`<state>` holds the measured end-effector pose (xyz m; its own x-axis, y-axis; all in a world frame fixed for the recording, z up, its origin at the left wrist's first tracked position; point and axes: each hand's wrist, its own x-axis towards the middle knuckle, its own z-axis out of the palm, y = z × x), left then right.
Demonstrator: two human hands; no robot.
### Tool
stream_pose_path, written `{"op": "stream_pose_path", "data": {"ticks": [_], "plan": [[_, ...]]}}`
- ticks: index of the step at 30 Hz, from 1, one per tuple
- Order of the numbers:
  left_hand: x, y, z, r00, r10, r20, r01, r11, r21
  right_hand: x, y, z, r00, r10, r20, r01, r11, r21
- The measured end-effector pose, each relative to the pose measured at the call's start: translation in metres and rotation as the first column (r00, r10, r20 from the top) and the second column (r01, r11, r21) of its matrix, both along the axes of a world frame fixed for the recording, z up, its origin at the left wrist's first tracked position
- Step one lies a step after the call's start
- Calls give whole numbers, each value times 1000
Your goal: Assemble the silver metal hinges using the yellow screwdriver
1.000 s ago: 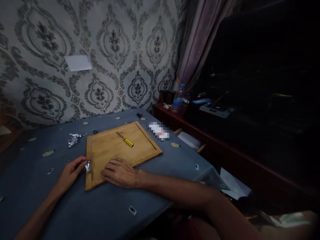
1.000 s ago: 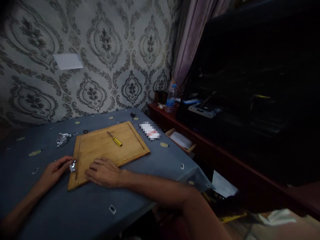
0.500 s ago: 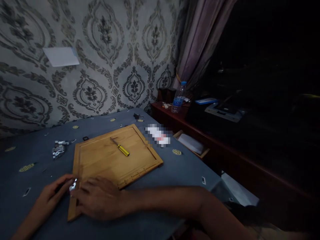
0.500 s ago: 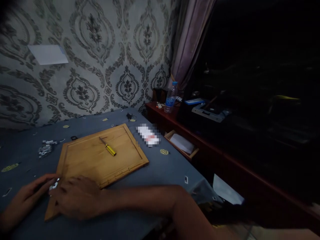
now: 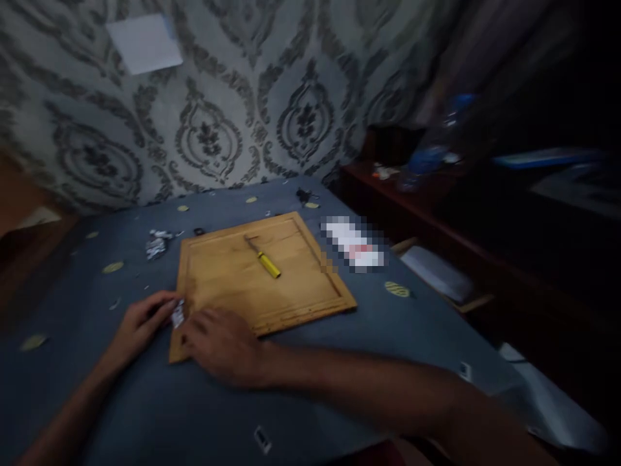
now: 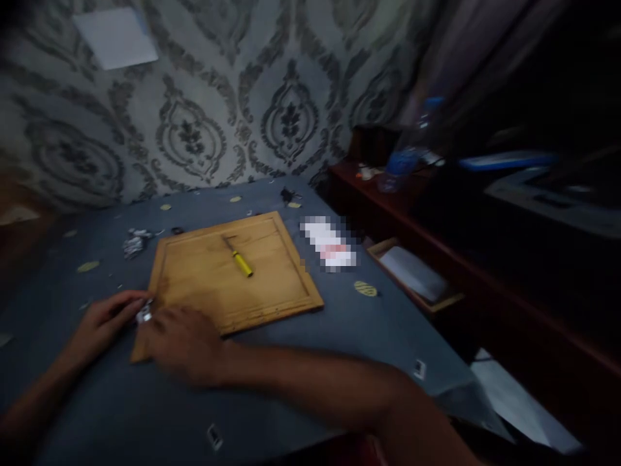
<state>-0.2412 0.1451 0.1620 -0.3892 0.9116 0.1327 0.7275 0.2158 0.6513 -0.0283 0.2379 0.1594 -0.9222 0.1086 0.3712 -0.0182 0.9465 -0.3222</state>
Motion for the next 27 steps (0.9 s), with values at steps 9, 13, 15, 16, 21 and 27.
{"op": "stream_pose_path", "data": {"ticks": [9, 13, 15, 16, 21, 27], "plan": [[17, -3, 3, 893, -120, 434, 107, 993, 54, -7, 1, -10, 992, -116, -51, 78, 874, -480], [18, -7, -1, 853, -184, 488, 156, 983, 99, -8, -5, -13, 990, -108, -93, 54, 890, -453], [20, -8, -2, 839, -220, 498, 178, 975, 132, -8, -8, -16, 988, -120, -100, 65, 899, -433], [22, -9, -2, 837, -232, 495, 185, 972, 144, -9, -8, -17, 986, -132, -101, 77, 902, -424], [27, -14, -3, 856, -256, 449, 205, 966, 159, -7, -11, -16, 974, -181, -133, 95, 870, -484], [26, -21, 9, 934, -285, 217, 269, 958, 101, 2, -10, -13, 968, -189, -164, 32, 746, -666]]}}
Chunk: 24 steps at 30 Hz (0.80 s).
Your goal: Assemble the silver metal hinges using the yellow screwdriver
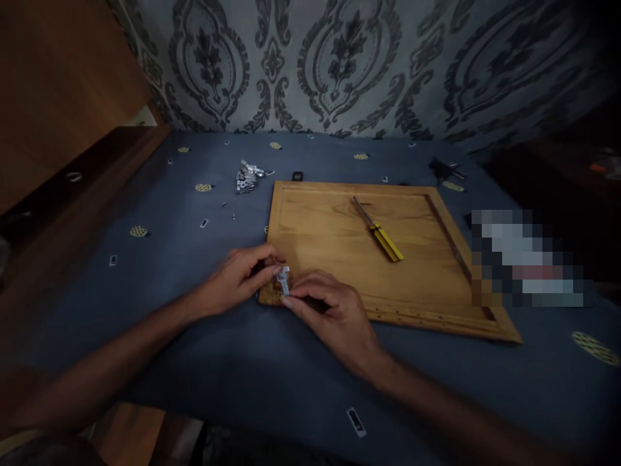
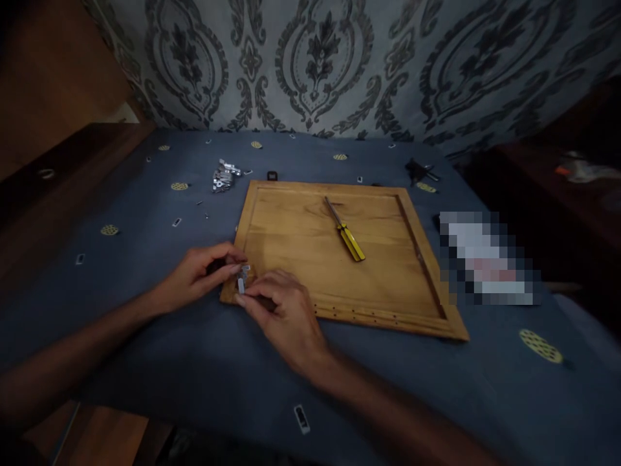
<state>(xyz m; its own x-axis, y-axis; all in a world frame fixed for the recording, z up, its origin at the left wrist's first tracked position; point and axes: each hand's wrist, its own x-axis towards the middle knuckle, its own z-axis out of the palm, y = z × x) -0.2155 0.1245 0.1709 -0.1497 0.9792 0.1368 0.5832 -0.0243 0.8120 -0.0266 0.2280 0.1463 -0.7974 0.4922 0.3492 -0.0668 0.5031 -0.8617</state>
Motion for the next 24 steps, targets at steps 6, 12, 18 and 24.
{"op": "stream_pose_path", "data": {"ticks": [6, 12, 18, 24], "plan": [[1, -8, 17, 966, -133, -219, 139, 990, 8, 1, 4, 3, 998, -17, -53, 9, 989, -145], [8, -10, 12, 950, -57, -306, 63, 998, 10, 1, 4, 6, 999, -27, -39, 20, 987, -158], [12, -11, 9, 932, 21, -362, 8, 997, 77, 1, 4, 7, 1000, -12, -25, 8, 989, -148], [14, -12, 12, 916, 45, -398, -14, 997, 80, 1, 5, 4, 998, -15, -58, 9, 995, -101]]}}
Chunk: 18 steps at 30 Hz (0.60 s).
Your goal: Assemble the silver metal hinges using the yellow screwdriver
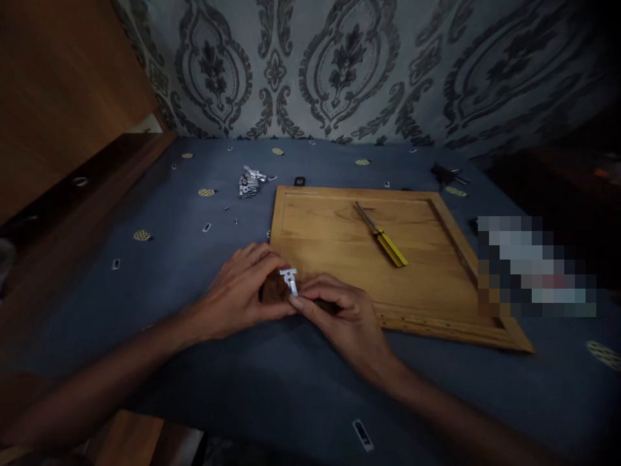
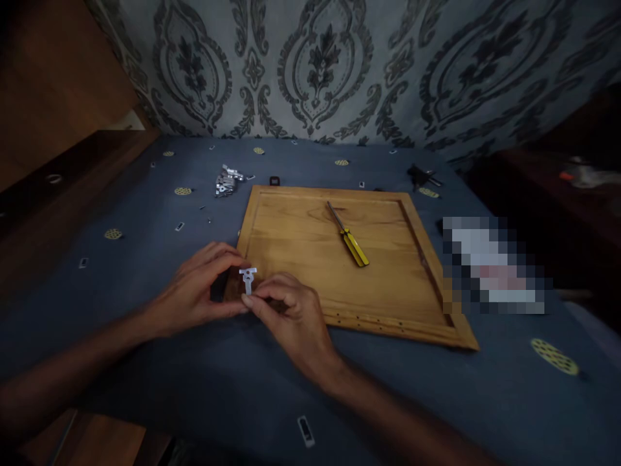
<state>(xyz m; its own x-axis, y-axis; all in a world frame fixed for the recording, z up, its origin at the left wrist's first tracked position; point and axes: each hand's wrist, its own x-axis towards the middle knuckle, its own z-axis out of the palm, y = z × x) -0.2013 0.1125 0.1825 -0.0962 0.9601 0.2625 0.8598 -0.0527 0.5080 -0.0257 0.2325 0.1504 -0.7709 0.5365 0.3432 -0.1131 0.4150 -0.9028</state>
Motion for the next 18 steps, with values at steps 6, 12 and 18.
{"op": "stream_pose_path", "data": {"ticks": [6, 12, 18], "plan": [[4, 1, 0, 999, -2, 41, 4, 1000, -30, 1, 0, 2, 1000, 20, -5, -19, 996, 90], [-3, -8, 0, 991, -43, 130, 52, 997, -64, 4, 3, 8, 995, -96, 4, 91, 956, 278], [-20, -37, -13, 975, -17, 223, 28, 999, -46, 3, 10, 0, 993, -49, 112, -1, 912, 409]]}}
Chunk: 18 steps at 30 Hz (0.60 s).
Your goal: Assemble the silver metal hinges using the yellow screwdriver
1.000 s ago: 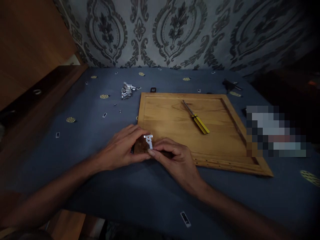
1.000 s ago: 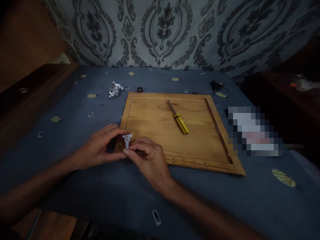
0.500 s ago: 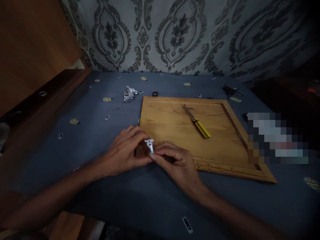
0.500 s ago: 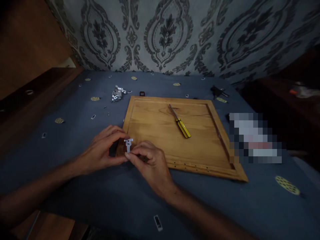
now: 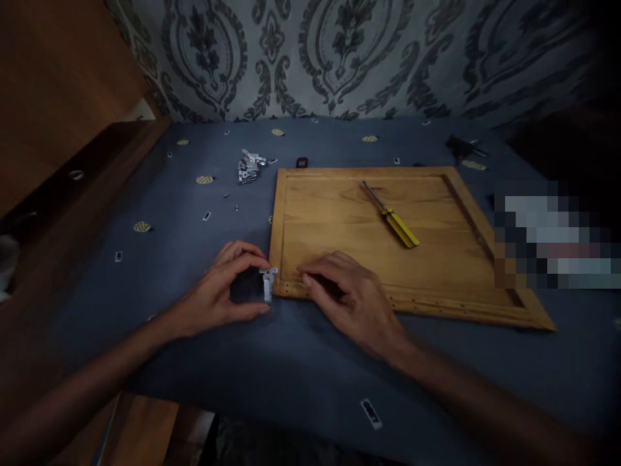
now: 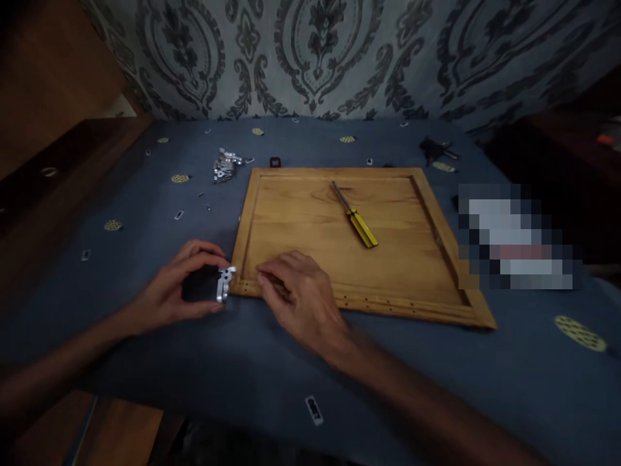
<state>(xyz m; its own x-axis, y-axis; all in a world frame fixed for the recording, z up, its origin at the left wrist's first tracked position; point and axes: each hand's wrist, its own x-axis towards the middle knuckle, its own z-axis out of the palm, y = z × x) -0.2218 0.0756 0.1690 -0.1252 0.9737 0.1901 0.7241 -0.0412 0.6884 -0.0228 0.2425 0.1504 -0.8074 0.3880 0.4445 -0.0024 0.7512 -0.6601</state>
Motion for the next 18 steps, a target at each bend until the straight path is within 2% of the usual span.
{"op": "stream_pose_path", "data": {"ticks": [4, 10, 18], "plan": [[1, -4, -6, 1000, 6, -6, -5, 998, 60, 0, 3, 1, 998, 55, 40, -56, 998, 26], [14, 3, -1, 991, -37, -132, 40, 999, 20, 5, 6, 1, 993, 112, 27, -112, 994, -22], [16, 1, -7, 981, -81, -178, 89, 995, 37, 6, 1, -6, 992, 128, 17, -129, 987, 91]]}}
